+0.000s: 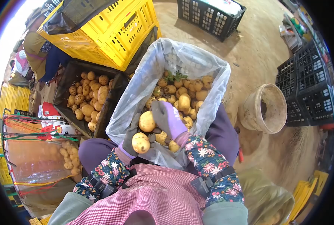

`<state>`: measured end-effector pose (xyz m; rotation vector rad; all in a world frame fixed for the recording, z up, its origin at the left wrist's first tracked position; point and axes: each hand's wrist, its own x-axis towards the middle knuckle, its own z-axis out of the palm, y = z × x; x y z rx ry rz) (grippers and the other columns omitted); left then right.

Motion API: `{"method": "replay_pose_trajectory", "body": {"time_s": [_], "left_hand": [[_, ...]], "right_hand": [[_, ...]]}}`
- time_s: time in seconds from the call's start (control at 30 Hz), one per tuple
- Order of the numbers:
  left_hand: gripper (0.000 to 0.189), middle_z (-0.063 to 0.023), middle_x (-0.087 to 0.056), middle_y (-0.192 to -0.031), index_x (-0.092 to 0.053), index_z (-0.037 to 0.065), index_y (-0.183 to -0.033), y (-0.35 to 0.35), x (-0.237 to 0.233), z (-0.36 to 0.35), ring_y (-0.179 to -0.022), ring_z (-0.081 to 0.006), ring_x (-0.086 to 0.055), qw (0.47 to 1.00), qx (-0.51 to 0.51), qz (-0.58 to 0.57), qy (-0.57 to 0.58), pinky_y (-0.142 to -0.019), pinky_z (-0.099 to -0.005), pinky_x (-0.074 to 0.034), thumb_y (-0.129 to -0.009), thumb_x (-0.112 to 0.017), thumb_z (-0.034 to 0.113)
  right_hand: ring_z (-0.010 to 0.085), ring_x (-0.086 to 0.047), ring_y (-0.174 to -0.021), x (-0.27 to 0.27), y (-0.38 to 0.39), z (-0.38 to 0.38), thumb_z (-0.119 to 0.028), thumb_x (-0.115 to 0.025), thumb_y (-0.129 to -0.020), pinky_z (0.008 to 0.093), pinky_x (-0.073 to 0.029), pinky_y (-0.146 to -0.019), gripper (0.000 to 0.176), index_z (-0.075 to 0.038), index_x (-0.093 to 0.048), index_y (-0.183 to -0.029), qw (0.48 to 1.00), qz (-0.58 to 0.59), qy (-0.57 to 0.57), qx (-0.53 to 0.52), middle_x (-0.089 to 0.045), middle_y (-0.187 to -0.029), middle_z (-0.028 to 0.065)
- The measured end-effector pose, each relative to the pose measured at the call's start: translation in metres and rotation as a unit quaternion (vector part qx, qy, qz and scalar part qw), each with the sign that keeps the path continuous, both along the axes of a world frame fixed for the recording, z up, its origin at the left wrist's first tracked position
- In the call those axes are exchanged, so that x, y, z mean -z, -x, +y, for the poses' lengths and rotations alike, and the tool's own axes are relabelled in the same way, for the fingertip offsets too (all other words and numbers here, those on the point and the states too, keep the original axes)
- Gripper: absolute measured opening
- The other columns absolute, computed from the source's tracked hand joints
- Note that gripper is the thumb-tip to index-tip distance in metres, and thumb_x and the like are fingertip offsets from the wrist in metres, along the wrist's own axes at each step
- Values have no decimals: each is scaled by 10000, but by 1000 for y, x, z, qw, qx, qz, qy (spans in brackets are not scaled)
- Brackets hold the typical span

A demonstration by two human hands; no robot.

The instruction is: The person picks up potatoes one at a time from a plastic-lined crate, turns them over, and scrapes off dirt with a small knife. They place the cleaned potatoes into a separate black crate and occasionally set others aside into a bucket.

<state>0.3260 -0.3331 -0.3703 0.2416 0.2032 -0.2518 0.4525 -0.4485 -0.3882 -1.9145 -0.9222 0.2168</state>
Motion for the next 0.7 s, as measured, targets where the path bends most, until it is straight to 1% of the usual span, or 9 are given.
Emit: {"method": "replay_pose_trajectory", "body": {"time_s": [0.07,0.1,0.13,0.33,0.37,0.43,0.47,0.6,0.7], "left_hand": [[540,-184,-623,-1072,-394,127,-1362,2,1,-2,-820,-245,-679,954,-61,42,-290,-676,-386,-594,-955,-459,476],[663,-172,-532,-1277,-312,99,-1423,-3,19,15,-1017,-298,-629,995,39,-24,91,-712,-425,-584,-940,-419,540],[663,-172,-532,-1277,-312,99,-1423,5,32,16,-1017,-298,-629,995,30,-28,88,-712,-425,-584,-940,-419,540],[560,-179,-469,-1356,-367,99,-1395,29,2,5,-1161,-340,-546,886,-142,-35,-441,-878,-477,-525,-984,-355,478],[560,-179,-469,-1356,-367,99,-1395,30,3,11,-1161,-340,-546,882,-155,-33,-444,-878,-477,-525,-984,-355,478],[554,-171,-555,-1256,-403,100,-1368,30,5,27,-1019,-306,-633,994,-73,-30,74,-768,-427,-576,-980,-358,493],[600,-160,-630,-1126,-441,107,-1340,30,-11,18,-835,-300,-685,965,-128,138,-182,-668,-400,-594,-952,-376,559],[573,-141,-551,-1255,-385,102,-1381,30,-14,8,-962,-264,-660,993,-98,64,28,-746,-420,-584,-927,-553,409],[775,-106,-487,-1308,-299,44,-1417,20,-12,-4,-1108,-177,-561,812,-164,-148,-540,-932,-334,-494,-769,-719,-23]], "right_hand": [[154,-501,-515,-8,-5,-1,-361,-596,-907,280,-364,-459,327,-35,-589,-905,836,535,-106,52,-533,-648,44],[77,-477,-535,-13,-6,-2,-402,-589,-913,225,-338,-452,351,-51,-590,-913,782,605,-147,40,-516,-667,-9],[90,-488,-537,-9,-11,-2,-392,-587,-911,209,-370,-476,355,-46,-566,-989,771,620,-136,54,-548,-740,20],[134,-573,-798,-22,-5,10,-368,-497,-959,263,-479,-721,402,-27,-523,-1170,881,467,-58,-41,-591,-963,63],[138,-574,-886,-24,-4,8,-366,-440,-986,244,-475,-766,437,0,-516,-1213,895,425,-7,-135,-592,-1015,66],[131,-560,-855,-43,13,12,-367,-415,-995,250,-469,-764,441,14,-525,-1189,878,443,-38,-180,-581,-1010,64],[125,-545,-825,-49,21,13,-367,-390,-1003,255,-464,-763,451,28,-534,-1165,858,464,-71,-209,-569,-1005,62],[129,-507,-742,-38,22,10,-308,-440,-965,336,-442,-666,382,47,-557,-883,960,243,-34,-134,-579,-754,93],[355,-534,-649,-30,15,2,-284,-444,-948,423,-412,-607,342,16,-540,-816,991,123,-18,-55,-525,-708,226]]}}
